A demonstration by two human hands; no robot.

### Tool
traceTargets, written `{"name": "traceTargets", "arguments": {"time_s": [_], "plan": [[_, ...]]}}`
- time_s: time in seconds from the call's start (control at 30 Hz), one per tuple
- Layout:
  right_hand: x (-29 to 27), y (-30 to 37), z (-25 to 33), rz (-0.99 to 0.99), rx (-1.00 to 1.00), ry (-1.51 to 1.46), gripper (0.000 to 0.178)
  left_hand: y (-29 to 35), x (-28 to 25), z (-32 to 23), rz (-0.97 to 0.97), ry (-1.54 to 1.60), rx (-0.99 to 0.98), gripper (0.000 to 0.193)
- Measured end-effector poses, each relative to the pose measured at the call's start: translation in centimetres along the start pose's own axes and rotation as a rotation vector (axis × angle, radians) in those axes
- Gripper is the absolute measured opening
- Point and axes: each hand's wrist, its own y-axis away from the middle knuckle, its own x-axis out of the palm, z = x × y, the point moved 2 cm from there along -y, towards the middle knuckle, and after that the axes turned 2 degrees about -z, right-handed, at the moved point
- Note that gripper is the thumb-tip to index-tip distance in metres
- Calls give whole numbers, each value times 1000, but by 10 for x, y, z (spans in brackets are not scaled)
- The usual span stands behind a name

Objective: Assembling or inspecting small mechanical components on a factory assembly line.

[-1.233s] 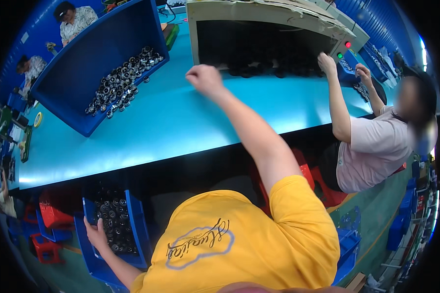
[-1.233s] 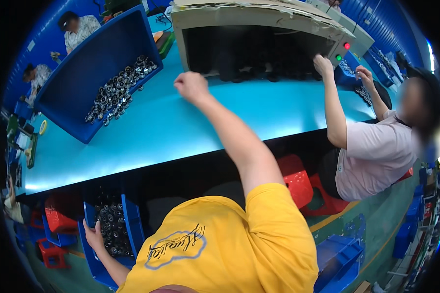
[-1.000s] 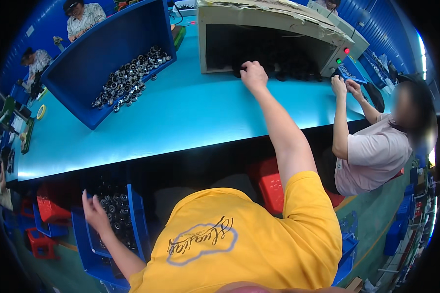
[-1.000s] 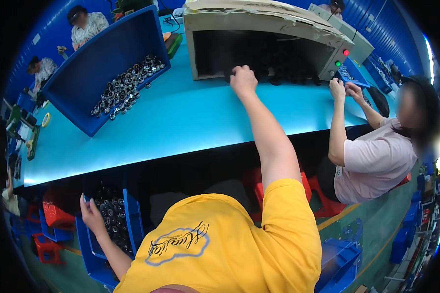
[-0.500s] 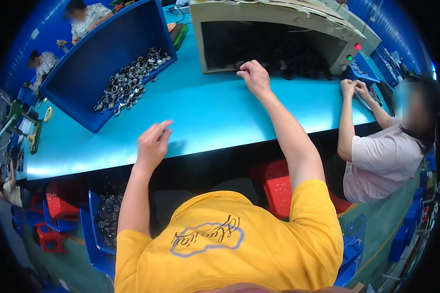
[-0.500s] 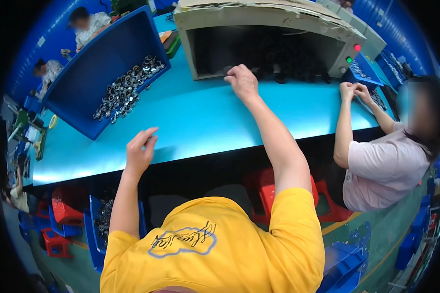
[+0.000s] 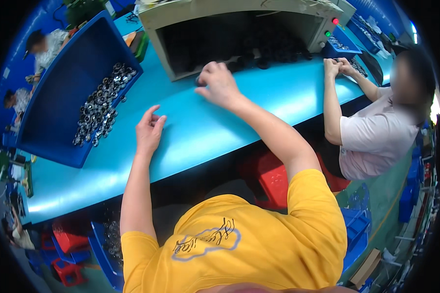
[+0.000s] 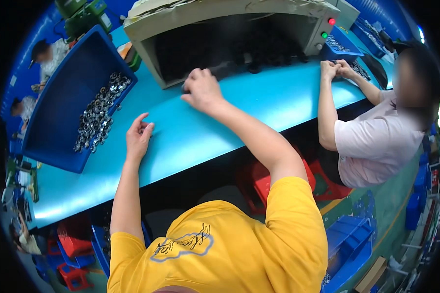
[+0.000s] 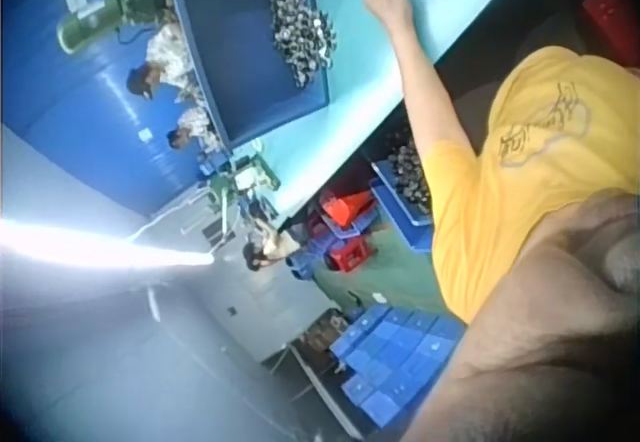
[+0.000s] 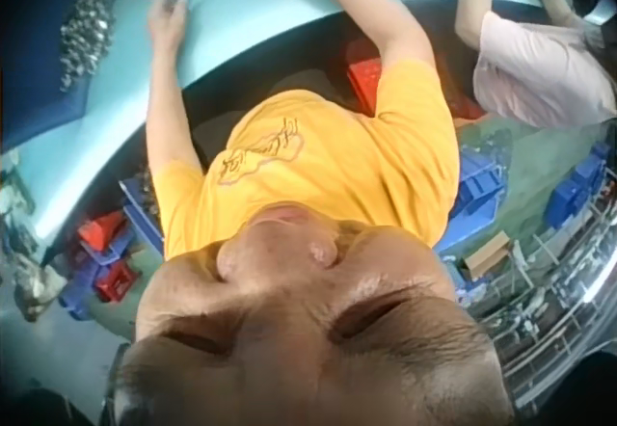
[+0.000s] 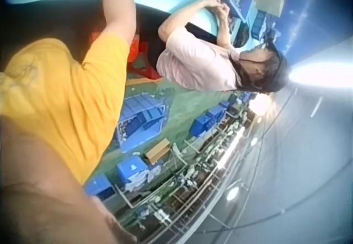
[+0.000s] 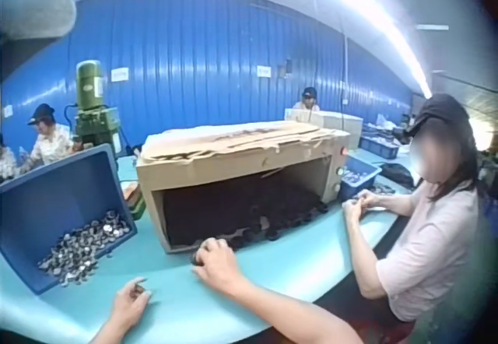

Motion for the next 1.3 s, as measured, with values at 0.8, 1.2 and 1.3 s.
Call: {"name": "traceTargets", "arguments": {"time_s": [0.8,1.2,1.3], "plan": [[12,7,-89,35,10,200,28,-3,2,-13,3,-95,68,13],[-7,-14,-79,-22,-137,99,25,-8,2,-7,0,-100,55,12],[-24,-74,-74,-151,-140,110,27,-8,0,-7,-8,-124,58,12]]}}
